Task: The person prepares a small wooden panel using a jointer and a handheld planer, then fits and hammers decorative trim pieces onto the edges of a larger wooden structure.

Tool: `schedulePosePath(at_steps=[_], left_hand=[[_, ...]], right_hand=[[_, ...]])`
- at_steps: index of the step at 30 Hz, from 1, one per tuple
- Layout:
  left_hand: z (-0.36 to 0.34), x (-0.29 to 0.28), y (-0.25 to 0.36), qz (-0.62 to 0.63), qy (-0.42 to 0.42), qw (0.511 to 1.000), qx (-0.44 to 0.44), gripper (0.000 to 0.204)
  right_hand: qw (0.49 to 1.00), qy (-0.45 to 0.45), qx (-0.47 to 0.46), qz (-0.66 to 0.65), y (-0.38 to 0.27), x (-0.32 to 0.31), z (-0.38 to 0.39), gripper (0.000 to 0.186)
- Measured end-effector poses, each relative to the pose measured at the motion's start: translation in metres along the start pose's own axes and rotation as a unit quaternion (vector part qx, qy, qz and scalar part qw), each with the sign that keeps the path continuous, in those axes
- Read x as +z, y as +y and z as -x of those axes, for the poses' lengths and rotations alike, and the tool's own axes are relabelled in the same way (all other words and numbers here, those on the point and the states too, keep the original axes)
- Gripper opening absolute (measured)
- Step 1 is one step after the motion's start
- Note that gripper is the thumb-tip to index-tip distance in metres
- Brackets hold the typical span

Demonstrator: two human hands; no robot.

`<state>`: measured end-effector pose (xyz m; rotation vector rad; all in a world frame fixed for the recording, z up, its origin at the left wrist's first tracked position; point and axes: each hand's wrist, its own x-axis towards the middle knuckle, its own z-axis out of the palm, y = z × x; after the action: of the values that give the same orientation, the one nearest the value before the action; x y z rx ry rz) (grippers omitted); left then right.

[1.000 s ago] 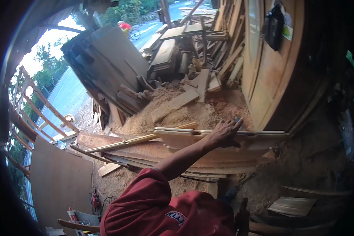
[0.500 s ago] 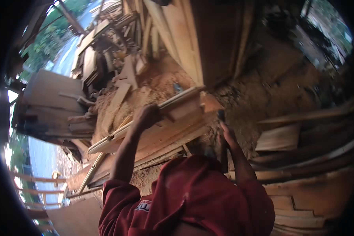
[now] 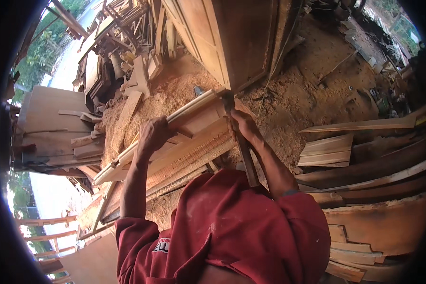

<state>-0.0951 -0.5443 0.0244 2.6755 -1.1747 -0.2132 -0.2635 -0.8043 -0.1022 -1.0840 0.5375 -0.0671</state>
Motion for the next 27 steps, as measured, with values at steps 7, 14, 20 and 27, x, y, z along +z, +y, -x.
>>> schedulePosePath(at_steps=[7,14,20,27], left_hand=[[-0.002,-0.007,-0.001,0.02,-0.005,1.0,-0.001,0.037],[-0.007,-0.032,-0.003,0.019,0.041,0.999,0.003,0.031],[-0.008,-0.058,-0.022,0.024,0.071,0.997,0.014,0.029],[0.006,-0.128,-0.018,0.064,0.152,0.986,0.04,0.024]], right_hand=[[0.999,0.026,-0.028,0.012,0.028,-0.014,0.004,0.034],[0.985,0.037,-0.013,0.168,0.095,-0.049,-0.006,0.032],[0.978,0.05,0.109,0.172,0.13,-0.06,-0.002,0.032],[0.866,0.044,0.026,0.498,0.21,-0.123,-0.013,0.044]])
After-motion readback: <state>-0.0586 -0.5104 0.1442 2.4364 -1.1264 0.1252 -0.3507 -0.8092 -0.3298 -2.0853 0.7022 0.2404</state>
